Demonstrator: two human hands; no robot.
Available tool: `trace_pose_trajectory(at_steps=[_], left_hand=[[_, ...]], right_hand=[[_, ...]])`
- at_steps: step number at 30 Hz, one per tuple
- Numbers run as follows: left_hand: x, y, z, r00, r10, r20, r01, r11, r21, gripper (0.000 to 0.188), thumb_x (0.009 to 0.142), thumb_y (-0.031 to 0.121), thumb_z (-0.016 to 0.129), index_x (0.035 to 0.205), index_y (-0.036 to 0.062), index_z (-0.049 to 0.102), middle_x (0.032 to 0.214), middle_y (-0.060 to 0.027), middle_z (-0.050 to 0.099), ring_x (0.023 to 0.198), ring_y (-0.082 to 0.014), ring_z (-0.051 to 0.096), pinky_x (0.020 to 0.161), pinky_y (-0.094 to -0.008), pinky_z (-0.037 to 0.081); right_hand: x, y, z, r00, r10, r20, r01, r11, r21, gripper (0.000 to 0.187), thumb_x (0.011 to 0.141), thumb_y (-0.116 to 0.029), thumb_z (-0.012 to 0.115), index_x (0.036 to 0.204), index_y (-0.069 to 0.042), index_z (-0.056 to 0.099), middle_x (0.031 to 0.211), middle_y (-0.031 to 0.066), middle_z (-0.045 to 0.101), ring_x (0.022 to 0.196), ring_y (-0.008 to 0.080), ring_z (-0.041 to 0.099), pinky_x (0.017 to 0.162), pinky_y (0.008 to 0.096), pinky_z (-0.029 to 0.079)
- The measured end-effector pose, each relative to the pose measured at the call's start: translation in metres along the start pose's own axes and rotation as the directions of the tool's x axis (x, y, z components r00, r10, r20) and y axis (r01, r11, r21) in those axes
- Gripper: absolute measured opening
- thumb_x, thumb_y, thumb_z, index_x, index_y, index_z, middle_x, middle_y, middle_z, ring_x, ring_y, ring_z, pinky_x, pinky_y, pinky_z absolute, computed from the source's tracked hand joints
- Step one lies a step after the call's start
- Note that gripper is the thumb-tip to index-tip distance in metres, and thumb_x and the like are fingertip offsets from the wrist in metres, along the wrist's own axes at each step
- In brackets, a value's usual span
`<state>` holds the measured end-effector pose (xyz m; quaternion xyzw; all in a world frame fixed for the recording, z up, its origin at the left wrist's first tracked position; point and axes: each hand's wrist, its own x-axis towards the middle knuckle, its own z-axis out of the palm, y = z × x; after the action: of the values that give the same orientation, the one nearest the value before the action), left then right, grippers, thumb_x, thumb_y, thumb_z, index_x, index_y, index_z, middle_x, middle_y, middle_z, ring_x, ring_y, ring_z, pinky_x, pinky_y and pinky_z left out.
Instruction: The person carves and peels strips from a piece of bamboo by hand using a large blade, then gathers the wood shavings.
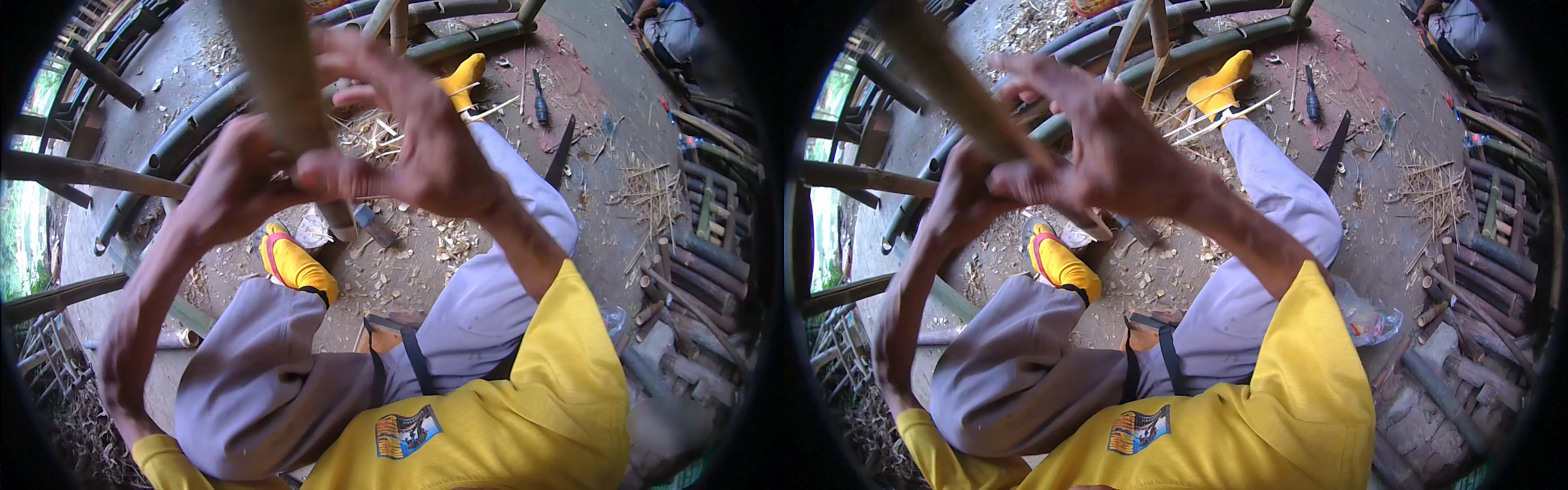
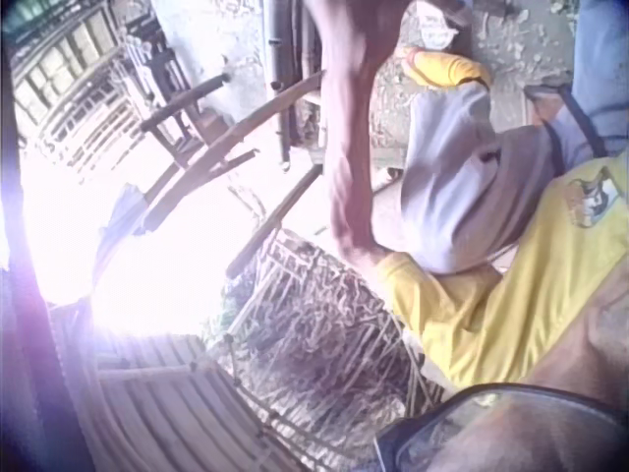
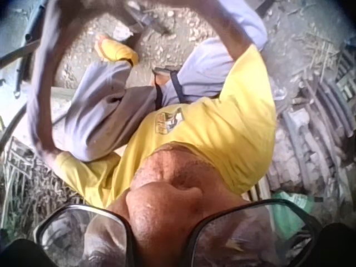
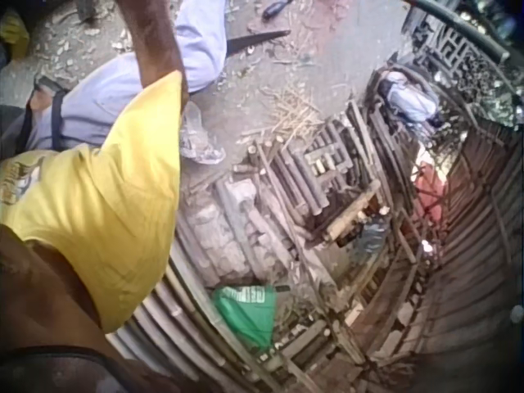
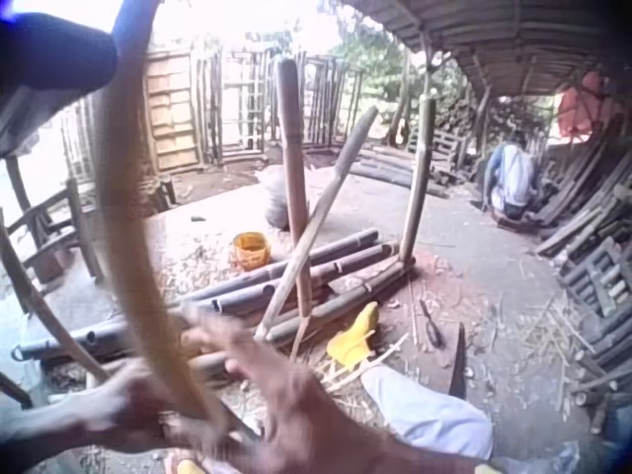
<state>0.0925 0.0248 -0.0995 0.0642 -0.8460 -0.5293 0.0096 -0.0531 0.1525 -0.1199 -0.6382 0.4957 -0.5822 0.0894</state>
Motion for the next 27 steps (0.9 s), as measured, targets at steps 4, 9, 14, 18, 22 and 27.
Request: trace_pose_trajectory(at_steps=[4, 9, 14, 18, 22, 27], left_hand=[[0.052, 0.025, 0.003, 0.986, 0.132, 0.104, -0.165, 0.872, 0.461, 0.039, 0.074, 0.011, 0.07, 0.107, 0.0002, 0.053, 0.104, -0.0158, 0.061, 0.094, -0.0244, 0.061, 0.079, -0.0348, 0.05], [0.06, -0.025, -0.013, 0.994, -0.034, -0.104, 0.075, 0.906, 0.417, 0.037, 0.075, 0.011, 0.067, 0.108, 0.0022, 0.053, 0.102, -0.0137, 0.061, 0.093, -0.0249, 0.061, 0.08, -0.0364, 0.049], [0.012, -0.119, -0.021, 0.951, -0.31, -0.021, 0.295, 0.881, 0.369, 0.018, 0.071, 0.001, 0.064, 0.088, 0.0006, 0.058, 0.079, -0.0091, 0.061, 0.072, -0.0166, 0.06, 0.067, -0.0304, 0.05], [-0.007, -0.152, -0.015, 0.87, -0.492, 0.024, 0.457, 0.823, 0.338, 0.02, 0.071, 0.0, 0.063, 0.09, -0.0005, 0.058, 0.082, -0.0098, 0.063, 0.076, -0.0174, 0.062, 0.07, -0.0298, 0.05], [-0.01, -0.164, -0.014, 0.847, -0.531, 0.006, 0.497, 0.798, 0.34, 0.02, 0.072, 0.002, 0.062, 0.092, -0.0008, 0.057, 0.084, -0.0101, 0.063, 0.077, -0.021, 0.063, 0.073, -0.0318, 0.051], [-0.006, -0.172, -0.011, 0.854, -0.518, 0.04, 0.479, 0.815, 0.325, 0.019, 0.074, 0.002, 0.062, 0.092, -0.0008, 0.057, 0.085, -0.0101, 0.063, 0.078, -0.0205, 0.063, 0.074, -0.032, 0.05]], right_hand=[[0.025, 0.025, -0.051, 0.982, -0.17, -0.08, 0.182, 0.966, 0.185, 0.034, 0.081, -0.017, 0.063, 0.11, -0.001, 0.053, 0.078, 0.0114, 0.064, 0.065, 0.0163, 0.063, 0.058, 0.0288, 0.054], [0.016, 0.085, -0.181, 0.812, 0.147, -0.565, -0.251, 0.962, -0.11, 0.015, 0.08, -0.005, 0.065, 0.094, 0.002, 0.062, 0.075, 0.0029, 0.062, 0.067, 0.0094, 0.059, 0.06, 0.023, 0.05], [-0.002, 0.185, -0.236, 0.716, 0.13, -0.686, -0.463, 0.824, -0.327, 0.019, 0.077, -0.01, 0.068, 0.093, -0.002, 0.063, 0.073, 0.0023, 0.063, 0.064, 0.0102, 0.056, 0.057, 0.0257, 0.047], [-0.012, 0.23, -0.26, 0.691, 0.04, -0.722, -0.519, 0.722, -0.457, 0.016, 0.077, -0.013, 0.067, 0.088, -0.001, 0.063, 0.072, 0.0075, 0.064, 0.065, 0.0141, 0.059, 0.058, 0.0297, 0.047], [-0.005, 0.233, -0.257, 0.7, 0.044, -0.712, -0.529, 0.702, -0.477, 0.014, 0.077, -0.013, 0.066, 0.082, -0.001, 0.062, 0.067, 0.0073, 0.061, 0.06, 0.0148, 0.057, 0.054, 0.0303, 0.046], [0.003, 0.236, -0.246, 0.697, 0.087, -0.711, -0.525, 0.737, -0.425, 0.013, 0.076, -0.014, 0.067, 0.08, -0.003, 0.062, 0.065, 0.0041, 0.06, 0.057, 0.013, 0.054, 0.052, 0.0293, 0.044]])
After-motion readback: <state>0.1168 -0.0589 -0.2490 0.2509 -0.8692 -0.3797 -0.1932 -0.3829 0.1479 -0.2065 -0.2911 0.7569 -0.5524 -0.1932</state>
